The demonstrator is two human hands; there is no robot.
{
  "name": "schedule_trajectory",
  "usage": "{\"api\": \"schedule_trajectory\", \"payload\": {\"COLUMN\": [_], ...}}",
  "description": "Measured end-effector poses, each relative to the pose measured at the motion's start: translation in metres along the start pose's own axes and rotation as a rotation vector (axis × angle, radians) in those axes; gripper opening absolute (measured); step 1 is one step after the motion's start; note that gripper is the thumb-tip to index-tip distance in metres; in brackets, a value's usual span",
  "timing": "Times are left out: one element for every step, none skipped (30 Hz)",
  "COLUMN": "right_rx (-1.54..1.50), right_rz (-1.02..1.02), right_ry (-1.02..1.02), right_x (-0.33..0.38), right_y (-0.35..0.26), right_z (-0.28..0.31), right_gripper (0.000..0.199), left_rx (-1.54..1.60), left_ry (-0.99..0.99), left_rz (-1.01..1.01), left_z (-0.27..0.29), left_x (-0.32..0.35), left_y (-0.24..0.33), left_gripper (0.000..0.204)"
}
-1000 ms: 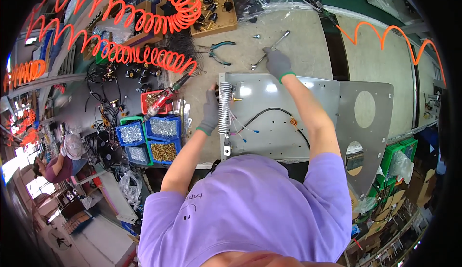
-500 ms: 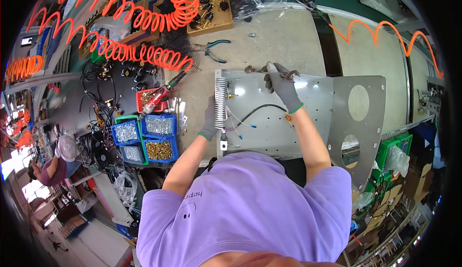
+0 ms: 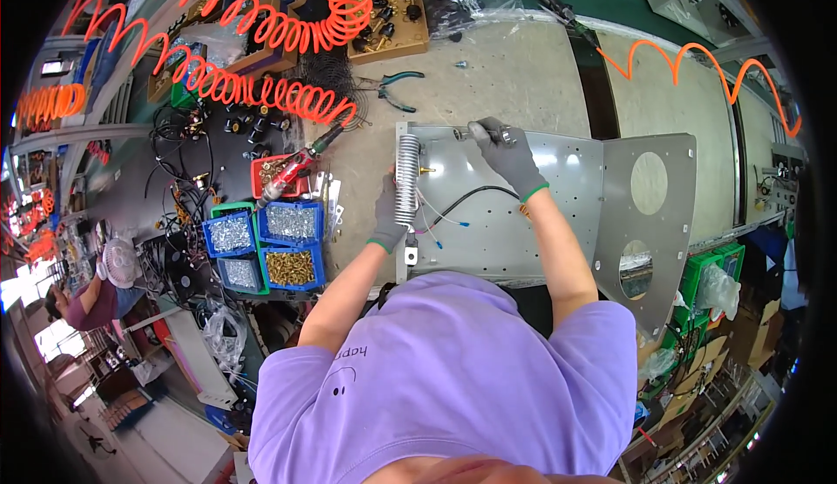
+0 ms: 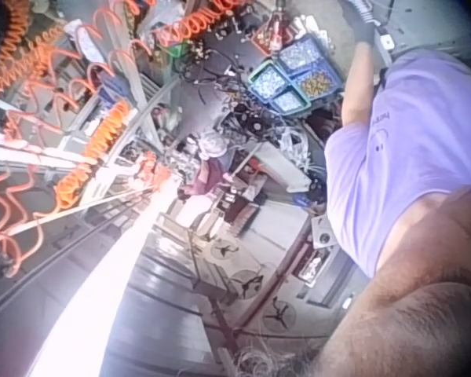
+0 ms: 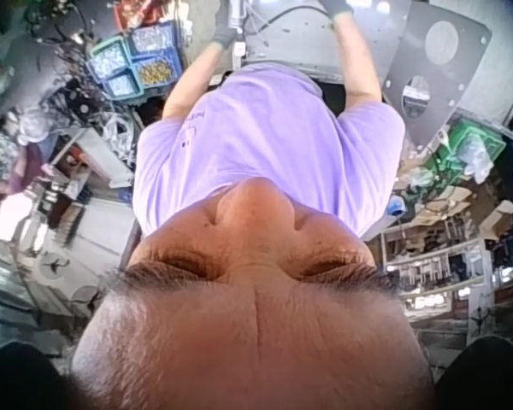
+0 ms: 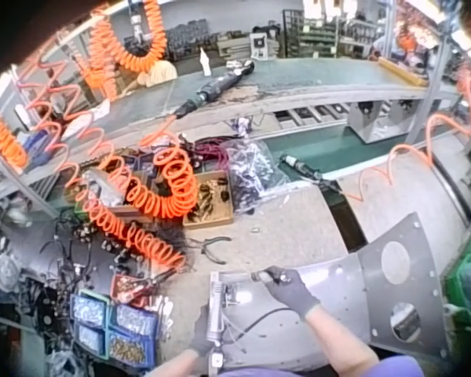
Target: Assembling and wiring components inside an electrical control panel at a workshop station.
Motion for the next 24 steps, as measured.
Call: {"api": "schedule_trajectory", "payload": {"right_rx": [-0.106, -0.103, -0.26, -0.41, -0.416, -0.476, -0.579, -0.538, -0.557, -0.583, -0.577, -0.383, -0.133, -0.085, -0.127, -0.288, -0.47, -0.462, -0.43, -0.345, -0.269, -0.235, -0.219, -0.243], "right_rz": [-0.143, -0.124, -0.244, -0.364, -0.363, -0.428, -0.421, -0.495, -0.465, -0.393, -0.437, -0.26, -0.123, 0.022, 0.097, -0.103, -0.275, -0.292, -0.369, -0.284, -0.13, -0.13, -0.191, -0.19], "right_ry": [-0.02, -0.022, -0.021, -0.012, -0.021, 0.0, 0.023, 0.021, -0.013, -0.021, -0.045, -0.109, -0.175, -0.09, -0.088, -0.067, -0.044, -0.035, -0.064, -0.054, 0.011, -0.024, -0.068, -0.083], "right_x": [0.002, 0.001, 0.004, 0.008, 0.008, 0.011, 0.011, 0.015, 0.015, 0.014, 0.018, 0.016, 0.018, 0.02, 0.024, 0.032, 0.041, 0.046, 0.051, 0.051, 0.049, 0.049, 0.05, 0.048], "right_y": [0.006, 0.004, 0.007, 0.011, 0.01, 0.012, 0.012, 0.016, 0.016, 0.013, 0.015, 0.008, 0.001, -0.01, -0.018, -0.015, -0.015, -0.019, -0.02, -0.026, -0.033, -0.032, -0.027, -0.023], "right_z": [-0.002, -0.002, -0.004, -0.007, -0.007, -0.007, -0.008, -0.009, -0.01, -0.012, -0.014, -0.015, -0.016, -0.015, -0.017, -0.022, -0.028, -0.029, -0.033, -0.032, -0.029, -0.032, -0.038, -0.043], "right_gripper": [0.022, 0.022, 0.022, 0.022, 0.022, 0.022, 0.021, 0.021, 0.022, 0.022, 0.022, 0.023, 0.024, 0.028, 0.028, 0.03, 0.032, 0.031, 0.031, 0.031, 0.032, 0.032, 0.032, 0.032], "left_rx": [0.015, -0.149, -0.348, -0.312, -0.196, -0.081, -0.083, -0.134, -0.224, -0.187, -0.145, -0.108, -0.103, -0.125, -0.163, -0.148, -0.15, -0.163, -0.154, -0.089, -0.033, -0.021, -0.088, -0.154], "left_ry": [-0.02, 0.032, 0.055, 0.086, 0.024, -0.038, -0.039, 0.053, 0.127, 0.144, 0.112, 0.079, 0.075, 0.073, 0.081, 0.072, 0.069, 0.076, 0.065, 0.049, 0.037, 0.033, 0.028, 0.023], "left_rz": [0.03, -0.007, 0.017, -0.044, 0.002, 0.049, 0.052, -0.036, -0.083, -0.124, -0.084, -0.043, -0.044, -0.028, -0.007, -0.013, -0.003, -0.005, 0.007, -0.002, -0.005, -0.015, 0.02, 0.054], "left_z": [0.0, 0.002, 0.002, 0.004, 0.002, 0.0, 0.0, 0.003, 0.004, 0.005, 0.004, 0.002, 0.002, 0.001, 0.001, 0.001, 0.0, 0.0, 0.0, -0.001, -0.002, -0.003, -0.004, -0.005], "left_x": [-0.001, -0.001, -0.001, 0.0, -0.001, 0.0, 0.0, 0.001, 0.002, 0.002, 0.0, -0.001, -0.001, -0.002, -0.003, -0.003, -0.004, -0.004, -0.005, -0.005, -0.006, -0.008, -0.011, -0.012], "left_y": [0.001, 0.004, 0.004, 0.008, 0.005, 0.001, 0.0, 0.003, 0.004, 0.005, 0.002, 0.0, -0.001, -0.002, -0.003, -0.003, -0.004, -0.005, -0.007, -0.009, -0.011, -0.012, -0.015, -0.018], "left_gripper": [0.047, 0.046, 0.045, 0.045, 0.044, 0.043, 0.043, 0.042, 0.042, 0.042, 0.042, 0.043, 0.043, 0.044, 0.044, 0.044, 0.044, 0.045, 0.045, 0.046, 0.047, 0.047, 0.049, 0.052]}}
Point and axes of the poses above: each hand's wrist, its own x-axis away from the middle knuckle, its own z-axis out of the back of the hand, y = z × x, the point moved 5 cm from there along -x, towards the middle knuckle, and after that the axes turned 12 degrees about z, right-handed, at the moved point
